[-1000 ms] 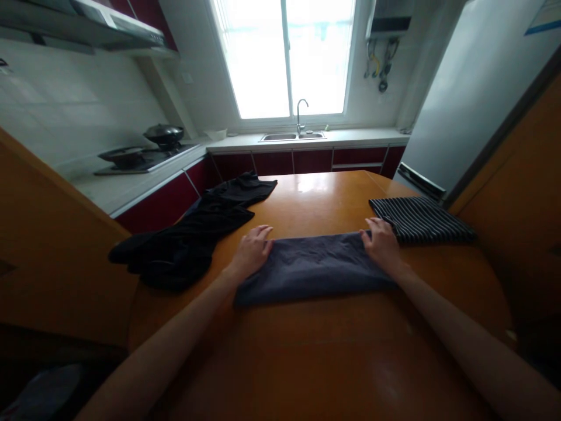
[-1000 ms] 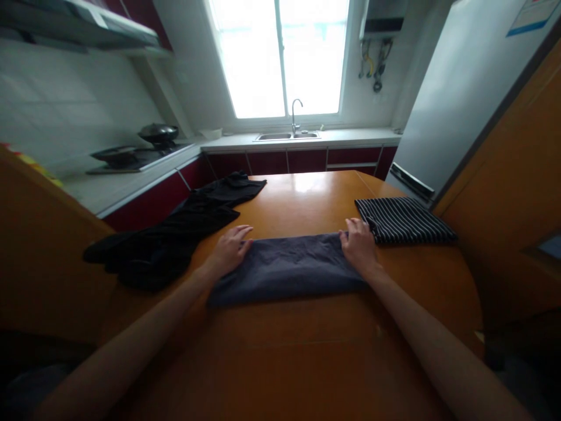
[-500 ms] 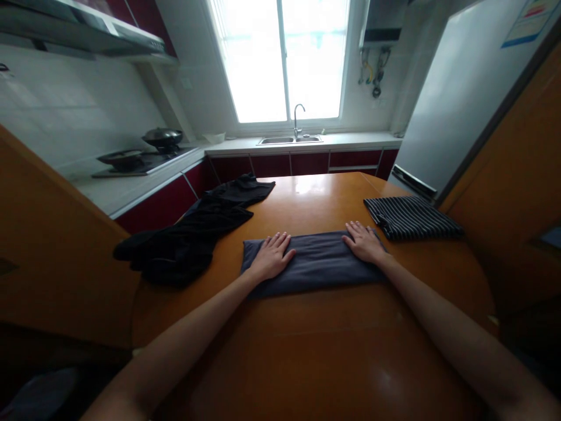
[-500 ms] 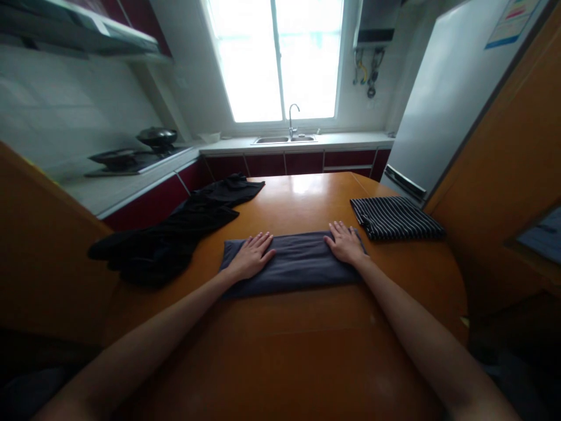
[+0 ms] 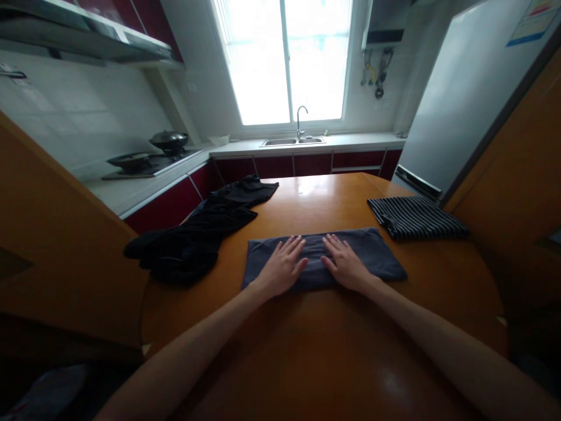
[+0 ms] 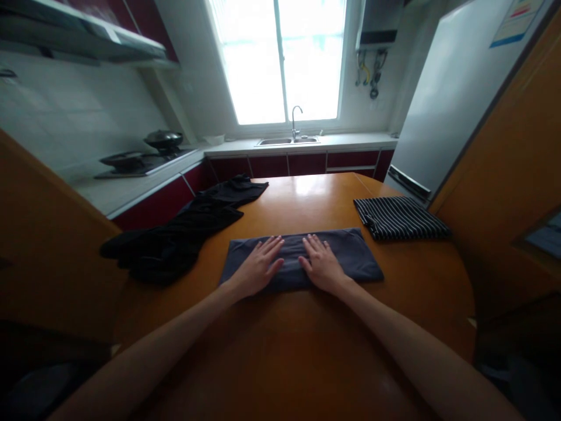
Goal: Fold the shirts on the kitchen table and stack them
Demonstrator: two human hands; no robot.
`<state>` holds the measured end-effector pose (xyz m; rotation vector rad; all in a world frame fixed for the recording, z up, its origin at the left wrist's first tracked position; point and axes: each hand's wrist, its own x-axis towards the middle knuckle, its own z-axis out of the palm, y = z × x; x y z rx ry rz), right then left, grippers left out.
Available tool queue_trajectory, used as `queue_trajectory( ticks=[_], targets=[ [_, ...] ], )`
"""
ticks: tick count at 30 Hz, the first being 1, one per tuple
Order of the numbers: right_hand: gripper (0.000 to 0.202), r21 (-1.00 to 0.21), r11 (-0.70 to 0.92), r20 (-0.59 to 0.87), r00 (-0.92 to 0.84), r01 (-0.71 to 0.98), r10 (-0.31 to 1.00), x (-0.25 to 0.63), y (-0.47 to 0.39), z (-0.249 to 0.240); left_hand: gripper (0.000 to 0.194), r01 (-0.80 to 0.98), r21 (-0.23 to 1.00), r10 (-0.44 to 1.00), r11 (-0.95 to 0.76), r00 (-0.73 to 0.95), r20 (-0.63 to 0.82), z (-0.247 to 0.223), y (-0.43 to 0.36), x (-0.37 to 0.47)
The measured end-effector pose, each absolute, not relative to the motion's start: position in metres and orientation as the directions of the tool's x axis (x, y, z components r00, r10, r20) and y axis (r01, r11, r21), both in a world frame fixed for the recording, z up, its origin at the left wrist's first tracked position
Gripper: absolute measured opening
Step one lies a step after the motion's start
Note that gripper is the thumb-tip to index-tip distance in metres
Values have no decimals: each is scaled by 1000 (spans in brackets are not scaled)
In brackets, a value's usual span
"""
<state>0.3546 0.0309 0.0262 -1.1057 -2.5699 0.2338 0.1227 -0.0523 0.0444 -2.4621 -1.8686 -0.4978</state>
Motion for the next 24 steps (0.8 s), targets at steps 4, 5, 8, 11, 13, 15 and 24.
queue_trajectory(
  ticks=[4,5,8,11,13,15,24],
  targets=[
    [66,-286,710,123,-710,644,694,345,22,20,61,902,204,923,-380,358,139,35,-63,144],
    [66,-286,698,102,-703,657,704,348,27,19,61,901,199,922,-385,366,128,33,-63,145],
    [66,-285,654,65,-667,701,743,358,44,17,61,903,187,921,-387,366,134,31,-62,142],
    [65,-281,594,65,-602,754,795,367,61,14,61,905,190,923,-382,362,132,32,-61,140],
    [65,-280,555,69,-560,784,826,370,69,13,61,905,196,925,-378,359,127,32,-61,141],
    [64,-276,529,76,-530,803,845,374,76,12,61,904,204,926,-376,358,121,33,-61,142],
    [65,-267,299,133,-272,916,953,410,115,2,61,946,248,978,-210,204,50,29,-42,109]
  ],
)
